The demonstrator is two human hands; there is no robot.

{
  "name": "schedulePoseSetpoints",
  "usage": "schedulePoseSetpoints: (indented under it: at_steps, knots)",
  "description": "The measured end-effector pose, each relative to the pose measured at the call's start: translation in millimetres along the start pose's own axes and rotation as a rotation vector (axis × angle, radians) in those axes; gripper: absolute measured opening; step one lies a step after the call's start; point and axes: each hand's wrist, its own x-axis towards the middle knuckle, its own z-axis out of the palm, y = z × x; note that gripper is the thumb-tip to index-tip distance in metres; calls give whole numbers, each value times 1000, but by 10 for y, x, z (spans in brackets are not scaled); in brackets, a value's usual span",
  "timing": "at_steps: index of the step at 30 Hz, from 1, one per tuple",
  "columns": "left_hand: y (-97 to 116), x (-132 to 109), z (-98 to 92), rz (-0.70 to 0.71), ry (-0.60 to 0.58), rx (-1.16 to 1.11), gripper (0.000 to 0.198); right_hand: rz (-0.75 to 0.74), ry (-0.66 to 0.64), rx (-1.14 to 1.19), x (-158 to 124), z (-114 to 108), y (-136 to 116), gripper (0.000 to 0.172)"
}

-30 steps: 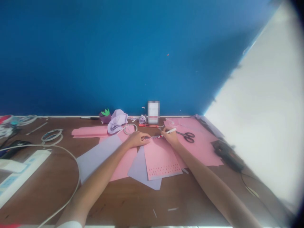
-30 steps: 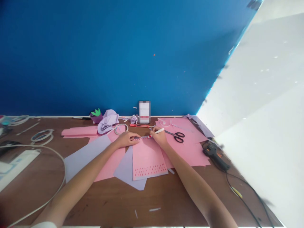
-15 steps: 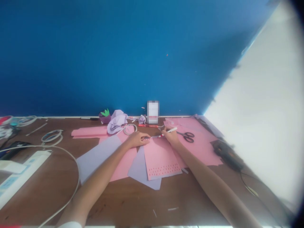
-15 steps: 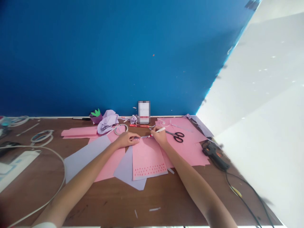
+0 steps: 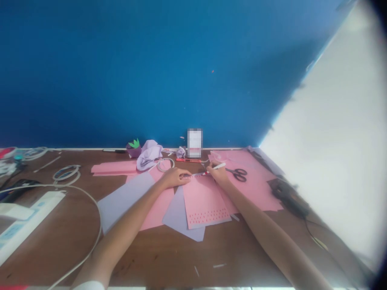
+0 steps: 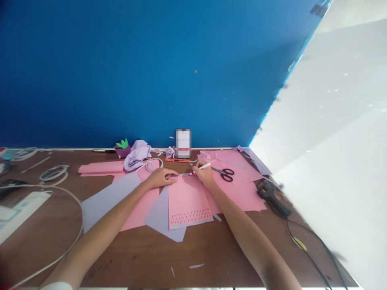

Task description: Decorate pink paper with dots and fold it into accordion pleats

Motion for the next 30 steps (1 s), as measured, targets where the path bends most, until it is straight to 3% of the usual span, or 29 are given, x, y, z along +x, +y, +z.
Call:
schedulePoseSetpoints:
  at_steps: [18, 30]
  knots:
    - [-24, -2, 10, 10, 5, -8, 39, 56, 24, 7, 30, -81, -59, 13]
    - [-41, 11, 24, 23, 14, -18, 38, 16, 4, -34, 34, -75, -39, 14]
